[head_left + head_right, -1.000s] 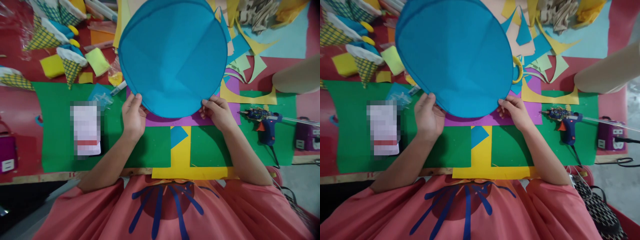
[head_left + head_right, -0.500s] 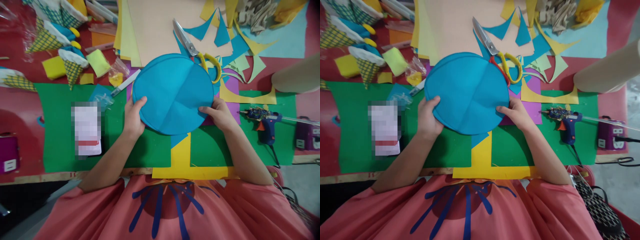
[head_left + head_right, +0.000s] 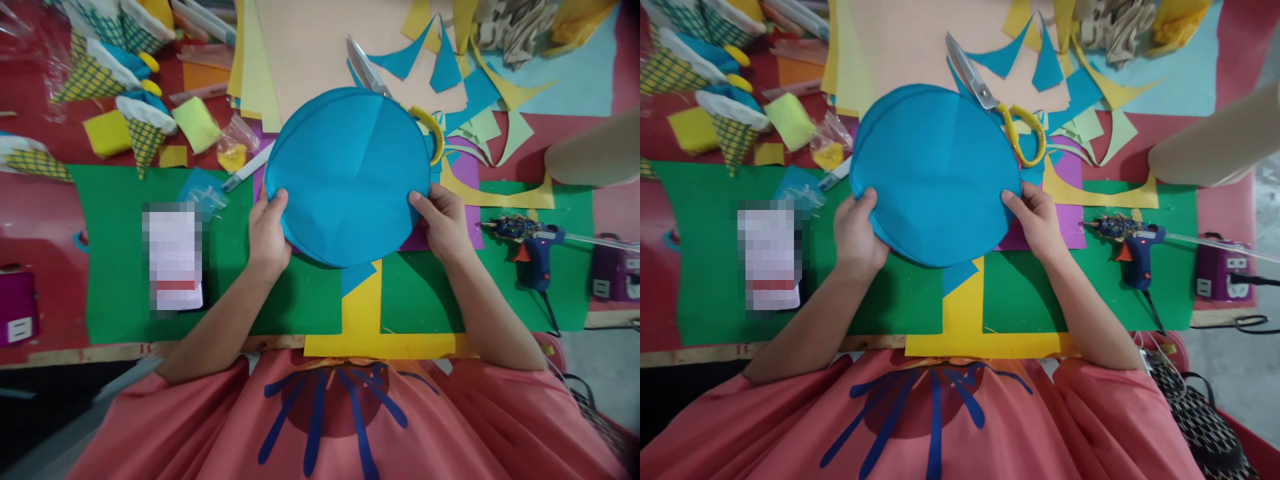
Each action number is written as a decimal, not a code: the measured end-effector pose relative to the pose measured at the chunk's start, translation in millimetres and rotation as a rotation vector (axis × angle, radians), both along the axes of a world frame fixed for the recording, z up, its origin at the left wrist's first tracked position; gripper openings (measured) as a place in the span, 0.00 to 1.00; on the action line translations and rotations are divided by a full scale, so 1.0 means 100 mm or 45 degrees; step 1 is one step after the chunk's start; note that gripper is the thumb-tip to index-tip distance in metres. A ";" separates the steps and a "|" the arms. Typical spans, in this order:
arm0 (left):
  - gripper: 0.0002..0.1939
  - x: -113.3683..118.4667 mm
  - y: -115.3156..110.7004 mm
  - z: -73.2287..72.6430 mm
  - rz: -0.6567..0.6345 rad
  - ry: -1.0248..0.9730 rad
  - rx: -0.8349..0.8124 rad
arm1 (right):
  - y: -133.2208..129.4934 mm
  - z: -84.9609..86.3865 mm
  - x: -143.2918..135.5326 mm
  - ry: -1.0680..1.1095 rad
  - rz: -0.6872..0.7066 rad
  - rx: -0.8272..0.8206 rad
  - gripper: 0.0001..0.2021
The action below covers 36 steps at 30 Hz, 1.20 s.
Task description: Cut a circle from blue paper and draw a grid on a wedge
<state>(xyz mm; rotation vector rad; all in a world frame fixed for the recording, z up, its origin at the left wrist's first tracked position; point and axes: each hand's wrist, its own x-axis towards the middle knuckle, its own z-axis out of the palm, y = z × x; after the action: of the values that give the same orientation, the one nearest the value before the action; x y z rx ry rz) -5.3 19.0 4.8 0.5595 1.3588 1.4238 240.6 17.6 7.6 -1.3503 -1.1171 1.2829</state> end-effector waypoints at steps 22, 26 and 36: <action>0.16 -0.24 -0.01 0.17 -0.517 -0.014 -0.319 | 0.32 0.17 -0.03 -0.275 0.046 0.087 0.16; 0.16 -0.31 -0.05 0.11 -0.435 0.095 -0.288 | 0.48 0.29 -0.04 -0.607 0.036 0.272 0.12; 0.15 -0.38 -0.12 0.04 -0.304 0.106 -0.272 | 0.89 0.34 -0.20 -1.339 0.195 0.071 0.22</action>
<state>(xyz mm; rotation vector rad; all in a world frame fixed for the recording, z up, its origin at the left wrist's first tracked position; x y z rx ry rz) -43.2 6.7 9.0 0.6223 1.4366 1.0588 220.3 106.3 41.3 -1.9837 -1.9530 0.5651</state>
